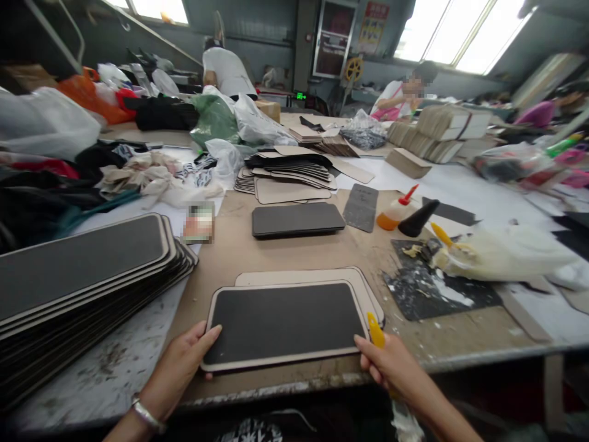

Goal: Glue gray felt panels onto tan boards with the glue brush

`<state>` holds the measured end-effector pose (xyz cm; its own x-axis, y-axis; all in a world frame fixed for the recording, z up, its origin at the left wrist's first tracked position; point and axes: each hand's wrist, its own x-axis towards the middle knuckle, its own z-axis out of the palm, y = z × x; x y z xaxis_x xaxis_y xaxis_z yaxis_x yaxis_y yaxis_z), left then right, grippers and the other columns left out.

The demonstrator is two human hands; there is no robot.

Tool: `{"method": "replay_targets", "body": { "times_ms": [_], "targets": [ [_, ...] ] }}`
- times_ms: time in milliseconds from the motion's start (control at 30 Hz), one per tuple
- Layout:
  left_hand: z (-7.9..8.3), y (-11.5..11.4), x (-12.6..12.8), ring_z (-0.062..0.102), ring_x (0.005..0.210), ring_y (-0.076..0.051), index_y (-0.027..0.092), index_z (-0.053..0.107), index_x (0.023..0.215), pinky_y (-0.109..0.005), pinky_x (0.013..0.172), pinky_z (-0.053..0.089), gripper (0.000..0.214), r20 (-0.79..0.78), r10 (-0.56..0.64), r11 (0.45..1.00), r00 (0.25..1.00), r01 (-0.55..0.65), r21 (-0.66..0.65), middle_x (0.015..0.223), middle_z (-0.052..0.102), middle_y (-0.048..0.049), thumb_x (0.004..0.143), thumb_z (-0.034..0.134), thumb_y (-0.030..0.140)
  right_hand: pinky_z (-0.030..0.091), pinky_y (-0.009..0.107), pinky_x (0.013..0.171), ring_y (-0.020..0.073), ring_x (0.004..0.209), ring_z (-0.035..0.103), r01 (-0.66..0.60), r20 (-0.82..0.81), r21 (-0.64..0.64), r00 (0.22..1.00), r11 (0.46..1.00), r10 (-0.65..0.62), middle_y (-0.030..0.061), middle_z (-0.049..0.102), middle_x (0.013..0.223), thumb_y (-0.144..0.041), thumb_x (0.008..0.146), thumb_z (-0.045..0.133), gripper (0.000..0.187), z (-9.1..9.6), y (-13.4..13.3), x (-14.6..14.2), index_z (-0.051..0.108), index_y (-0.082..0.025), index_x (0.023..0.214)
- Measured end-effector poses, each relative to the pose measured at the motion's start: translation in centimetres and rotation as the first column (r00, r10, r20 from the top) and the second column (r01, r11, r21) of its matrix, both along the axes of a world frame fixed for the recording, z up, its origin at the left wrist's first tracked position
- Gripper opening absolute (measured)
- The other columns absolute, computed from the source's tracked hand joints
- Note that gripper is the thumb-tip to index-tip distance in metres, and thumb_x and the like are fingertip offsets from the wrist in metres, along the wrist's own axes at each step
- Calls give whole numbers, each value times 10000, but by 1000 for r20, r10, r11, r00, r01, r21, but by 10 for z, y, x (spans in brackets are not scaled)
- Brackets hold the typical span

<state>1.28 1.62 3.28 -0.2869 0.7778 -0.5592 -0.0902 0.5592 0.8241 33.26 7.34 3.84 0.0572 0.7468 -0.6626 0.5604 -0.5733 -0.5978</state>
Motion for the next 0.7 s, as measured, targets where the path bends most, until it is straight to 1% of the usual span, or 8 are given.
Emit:
{"method": "replay_targets", "body": {
  "times_ms": [167,233,333,433,500,567,633,700],
  "targets": [
    [1,1,1,498,462,-115,181,537,721,-179,283,378,350,3,38,999,999,-39,8,554,582,23,573,594,492,231,210,350,50,257,278,-52,37,-14,998,999,53,-44,339,258,-680,535,508,500,-9,2,6,474,-195,418],
    [1,1,1,500,472,-117,178,542,722,-181,286,381,357,9,41,999,999,-41,4,561,579,22,576,602,498,236,210,356,53,266,285,-57,44,-13,997,998,57,-44,336,263,-695,538,505,516,-10,2,8,472,-193,423],
    [3,-2,-1,493,493,-119,174,544,714,-191,313,404,402,29,21,1000,999,-21,-2,551,552,29,582,619,546,238,200,374,47,285,301,-53,29,-14,998,998,53,-45,361,289,-717,547,508,546,-4,0,9,490,-178,458],
    [5,-5,-8,487,511,-122,167,572,779,-212,373,444,489,77,5,1000,997,-4,-6,539,528,38,609,609,624,221,188,384,39,298,301,-43,5,-2,999,999,43,-47,400,321,-743,591,472,589,8,1,9,526,-160,535],
    [5,-6,-14,507,523,-130,162,589,844,-225,412,461,542,126,10,1000,992,-7,-19,549,549,27,630,588,660,212,181,386,33,301,299,-34,10,5,999,999,34,-50,404,326,-757,614,445,613,14,3,9,532,-153,555],
    [2,-5,-20,542,539,-145,160,597,869,-230,425,465,566,162,19,999,987,-13,-38,570,582,7,634,581,675,215,176,387,30,304,305,-33,14,16,999,999,33,-51,405,327,-756,632,433,620,17,7,9,529,-149,549],
    [-3,-3,-24,549,518,-144,162,604,834,-218,409,449,553,147,13,999,989,-8,-36,553,580,5,628,586,675,223,174,383,31,305,314,-33,25,29,999,999,32,-47,410,330,-745,644,436,610,17,10,9,522,-151,535],
    [-7,0,-25,498,438,-112,163,603,745,-194,368,409,522,70,-17,1000,997,18,-16,504,542,25,615,598,669,231,176,373,34,303,322,-30,29,31,999,999,30,-45,408,331,-732,634,459,587,14,14,8,508,-158,516]
  ]
}}
